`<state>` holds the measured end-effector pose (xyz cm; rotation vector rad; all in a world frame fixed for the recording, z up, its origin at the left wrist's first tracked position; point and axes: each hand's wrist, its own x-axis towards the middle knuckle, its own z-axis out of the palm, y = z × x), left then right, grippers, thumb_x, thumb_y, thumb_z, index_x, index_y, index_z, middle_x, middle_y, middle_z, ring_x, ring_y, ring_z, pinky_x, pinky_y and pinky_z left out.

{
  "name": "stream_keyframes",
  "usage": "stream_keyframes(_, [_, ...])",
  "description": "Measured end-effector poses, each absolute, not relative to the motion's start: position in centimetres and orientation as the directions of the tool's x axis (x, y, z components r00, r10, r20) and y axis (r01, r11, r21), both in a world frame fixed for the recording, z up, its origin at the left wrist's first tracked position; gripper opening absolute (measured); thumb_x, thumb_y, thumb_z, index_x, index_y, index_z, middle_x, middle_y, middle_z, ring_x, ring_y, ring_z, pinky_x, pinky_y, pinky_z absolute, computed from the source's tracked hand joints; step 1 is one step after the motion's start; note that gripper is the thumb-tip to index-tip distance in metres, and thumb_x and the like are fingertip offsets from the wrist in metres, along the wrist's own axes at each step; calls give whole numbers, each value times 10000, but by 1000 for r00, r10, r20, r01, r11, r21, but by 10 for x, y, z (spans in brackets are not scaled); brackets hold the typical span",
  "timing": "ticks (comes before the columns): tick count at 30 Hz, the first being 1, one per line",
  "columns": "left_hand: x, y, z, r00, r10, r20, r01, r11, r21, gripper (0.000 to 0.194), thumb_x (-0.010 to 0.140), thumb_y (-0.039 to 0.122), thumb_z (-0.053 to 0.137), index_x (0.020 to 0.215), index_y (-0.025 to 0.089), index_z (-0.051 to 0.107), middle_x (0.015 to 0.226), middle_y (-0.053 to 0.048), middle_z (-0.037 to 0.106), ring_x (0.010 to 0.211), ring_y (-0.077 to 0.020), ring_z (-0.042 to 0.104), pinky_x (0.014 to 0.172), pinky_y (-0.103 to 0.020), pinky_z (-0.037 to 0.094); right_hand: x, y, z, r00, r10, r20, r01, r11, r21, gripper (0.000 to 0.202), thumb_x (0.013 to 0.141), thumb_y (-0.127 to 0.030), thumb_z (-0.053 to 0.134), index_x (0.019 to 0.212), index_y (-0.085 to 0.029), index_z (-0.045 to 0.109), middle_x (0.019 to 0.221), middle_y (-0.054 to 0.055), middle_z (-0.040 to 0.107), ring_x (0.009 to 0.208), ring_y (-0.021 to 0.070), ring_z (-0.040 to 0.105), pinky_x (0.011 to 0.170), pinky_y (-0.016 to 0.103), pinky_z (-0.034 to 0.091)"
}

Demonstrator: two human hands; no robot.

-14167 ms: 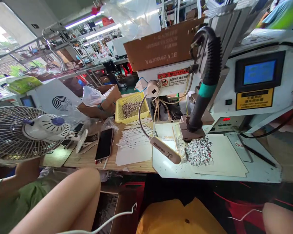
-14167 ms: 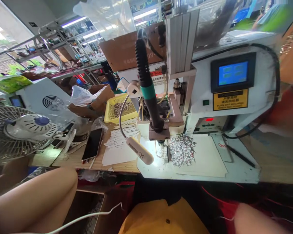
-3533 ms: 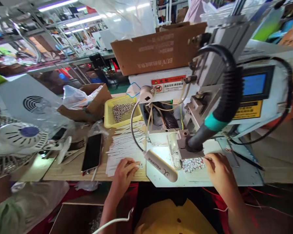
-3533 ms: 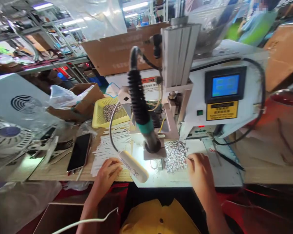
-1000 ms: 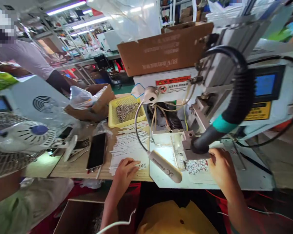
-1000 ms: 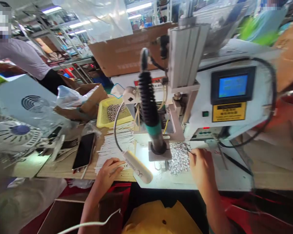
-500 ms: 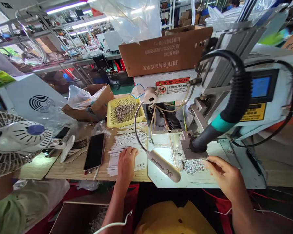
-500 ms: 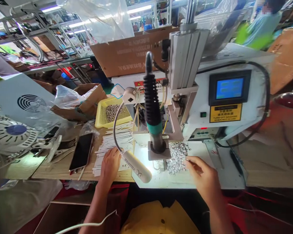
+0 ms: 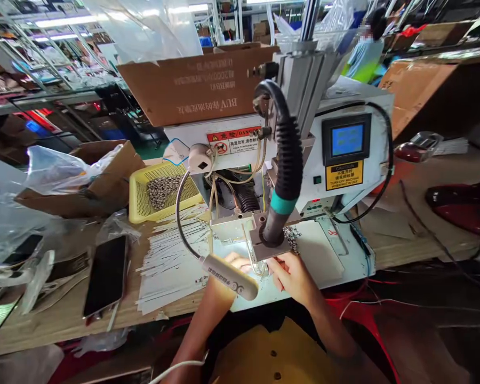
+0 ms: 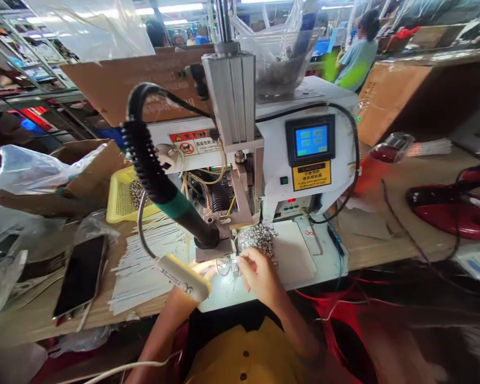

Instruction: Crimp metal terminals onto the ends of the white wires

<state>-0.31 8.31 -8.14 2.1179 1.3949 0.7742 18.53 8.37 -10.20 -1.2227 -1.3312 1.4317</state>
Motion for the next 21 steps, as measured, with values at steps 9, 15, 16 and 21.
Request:
stream_keyframes(9, [24, 89, -78, 178, 980, 87, 605, -179, 776, 320, 827, 255, 380, 514, 211, 435, 574, -6, 475, 572, -143, 506, 544, -259, 442, 182, 86, -110, -211, 968, -134, 6, -136, -991, 289, 854, -389, 547, 667, -203, 428, 500, -67, 414, 345, 56, 367, 342, 203, 256])
stream_keyframes(15, [26, 91, -81, 177, 974, 143, 550, -218, 806, 299, 810, 250, 391, 515, 220, 427, 581, -6, 472, 543, -141, 482, 517, -270, 445, 183, 85, -109, -226, 966, -121, 11, -122, -993, 280, 871, -396, 517, 683, -210, 426, 500, -66, 387, 361, 65, 345, 350, 213, 243])
stream_keyframes(16, [26, 91, -83, 172, 974, 150, 543, -221, 810, 292, 809, 249, 393, 522, 220, 440, 584, -7, 482, 541, -141, 482, 519, -273, 451, 183, 85, -109, -224, 968, -117, 9, -118, -993, 280, 872, -396, 513, 682, -212, 423, 505, -64, 387, 364, 67, 349, 351, 214, 247])
stream_keyframes(21, [24, 88, -88, 169, 974, 148, 541, -217, 812, 300, 826, 263, 411, 539, 216, 485, 611, -13, 504, 563, -142, 492, 518, -271, 451, 182, 85, -105, -230, 963, -138, 28, -135, -990, 239, 882, -402, 485, 742, -208, 470, 500, -73, 356, 360, 67, 312, 350, 217, 236])
